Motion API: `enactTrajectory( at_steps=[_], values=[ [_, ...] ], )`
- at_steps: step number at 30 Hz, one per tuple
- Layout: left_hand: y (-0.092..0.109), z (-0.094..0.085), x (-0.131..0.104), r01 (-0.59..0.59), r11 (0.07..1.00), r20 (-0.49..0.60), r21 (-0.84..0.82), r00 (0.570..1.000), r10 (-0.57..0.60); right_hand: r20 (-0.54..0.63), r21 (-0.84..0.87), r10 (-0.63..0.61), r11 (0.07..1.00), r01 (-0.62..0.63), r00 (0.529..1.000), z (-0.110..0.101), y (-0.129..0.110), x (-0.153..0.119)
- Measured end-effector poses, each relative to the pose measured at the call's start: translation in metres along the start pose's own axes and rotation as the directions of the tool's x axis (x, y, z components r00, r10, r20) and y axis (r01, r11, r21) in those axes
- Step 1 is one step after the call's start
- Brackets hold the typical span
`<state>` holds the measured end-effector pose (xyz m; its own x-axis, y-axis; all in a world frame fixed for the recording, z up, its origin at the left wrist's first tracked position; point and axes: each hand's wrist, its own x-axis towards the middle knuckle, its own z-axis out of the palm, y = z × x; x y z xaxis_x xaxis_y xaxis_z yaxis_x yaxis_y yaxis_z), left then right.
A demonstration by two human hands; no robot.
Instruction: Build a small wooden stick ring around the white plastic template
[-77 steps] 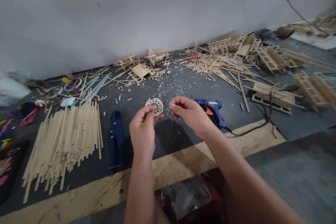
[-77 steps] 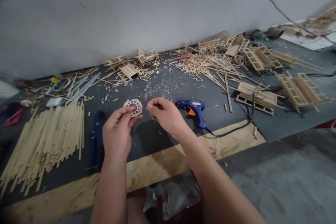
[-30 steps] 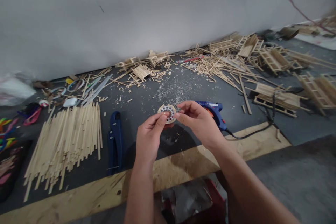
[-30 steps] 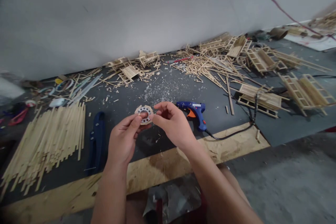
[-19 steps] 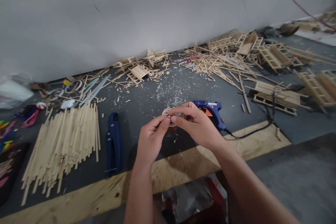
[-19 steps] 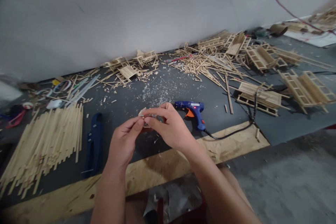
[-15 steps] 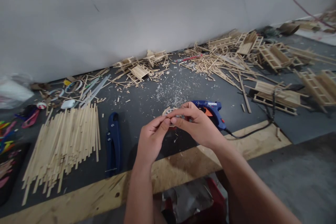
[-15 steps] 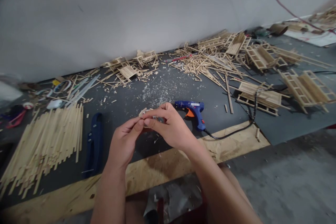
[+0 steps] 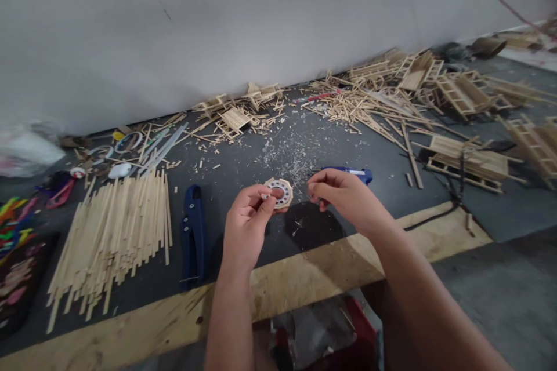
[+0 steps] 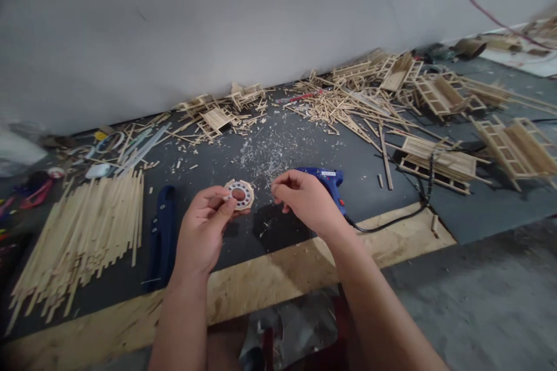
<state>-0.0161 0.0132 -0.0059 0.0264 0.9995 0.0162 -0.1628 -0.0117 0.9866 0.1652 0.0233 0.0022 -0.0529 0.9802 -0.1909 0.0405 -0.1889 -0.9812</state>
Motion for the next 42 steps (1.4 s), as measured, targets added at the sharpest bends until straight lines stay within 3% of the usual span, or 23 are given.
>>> enactTrajectory(
  at_steps=[3,6,10,13,16,20,27,36,39,42],
  values=[
    [0.003,0.002,0.000,0.038,0.998,-0.026,-0.050,0.999,-0.040,0.083,-0.172,0.046,0.985,-0.031,0.995,0.000,0.009,0.003],
    [0.006,0.003,-0.001,0.086,0.995,-0.029,-0.040,0.996,-0.087,0.103,-0.248,0.010,0.969,0.016,0.995,0.003,0.013,0.003],
    [0.008,0.005,-0.004,0.131,0.991,-0.005,-0.031,0.991,-0.131,0.078,-0.020,-0.061,0.998,0.063,0.995,0.008,0.007,0.001],
    [0.008,0.006,-0.005,0.145,0.989,0.039,-0.019,0.989,-0.145,0.127,0.110,-0.104,0.990,0.090,0.986,0.013,0.002,-0.002],
    [0.008,0.008,-0.006,0.147,0.989,0.069,-0.003,0.987,-0.146,0.145,0.093,-0.135,0.988,0.122,0.980,0.016,0.000,-0.003],
    [0.008,0.008,-0.007,0.136,0.991,0.068,0.005,0.988,-0.136,0.080,0.049,-0.122,0.992,0.118,0.989,0.018,-0.002,-0.004],
    [0.006,0.006,-0.007,0.127,0.990,0.058,0.061,0.990,-0.131,-0.037,0.154,-0.096,0.983,0.101,0.995,0.018,-0.006,-0.005],
    [0.000,0.010,-0.008,0.077,0.996,0.034,-0.041,0.997,-0.076,0.013,0.125,-0.152,0.981,0.149,0.988,0.019,0.000,-0.004],
    [-0.002,0.014,-0.007,0.044,0.999,-0.002,0.010,0.999,-0.044,0.033,0.103,-0.164,0.982,0.160,0.986,0.022,0.001,-0.004],
    [-0.003,0.016,-0.008,-0.060,0.988,-0.063,0.144,0.996,0.069,-0.004,0.166,-0.164,0.973,0.163,0.986,0.025,0.001,-0.004]
  ],
)
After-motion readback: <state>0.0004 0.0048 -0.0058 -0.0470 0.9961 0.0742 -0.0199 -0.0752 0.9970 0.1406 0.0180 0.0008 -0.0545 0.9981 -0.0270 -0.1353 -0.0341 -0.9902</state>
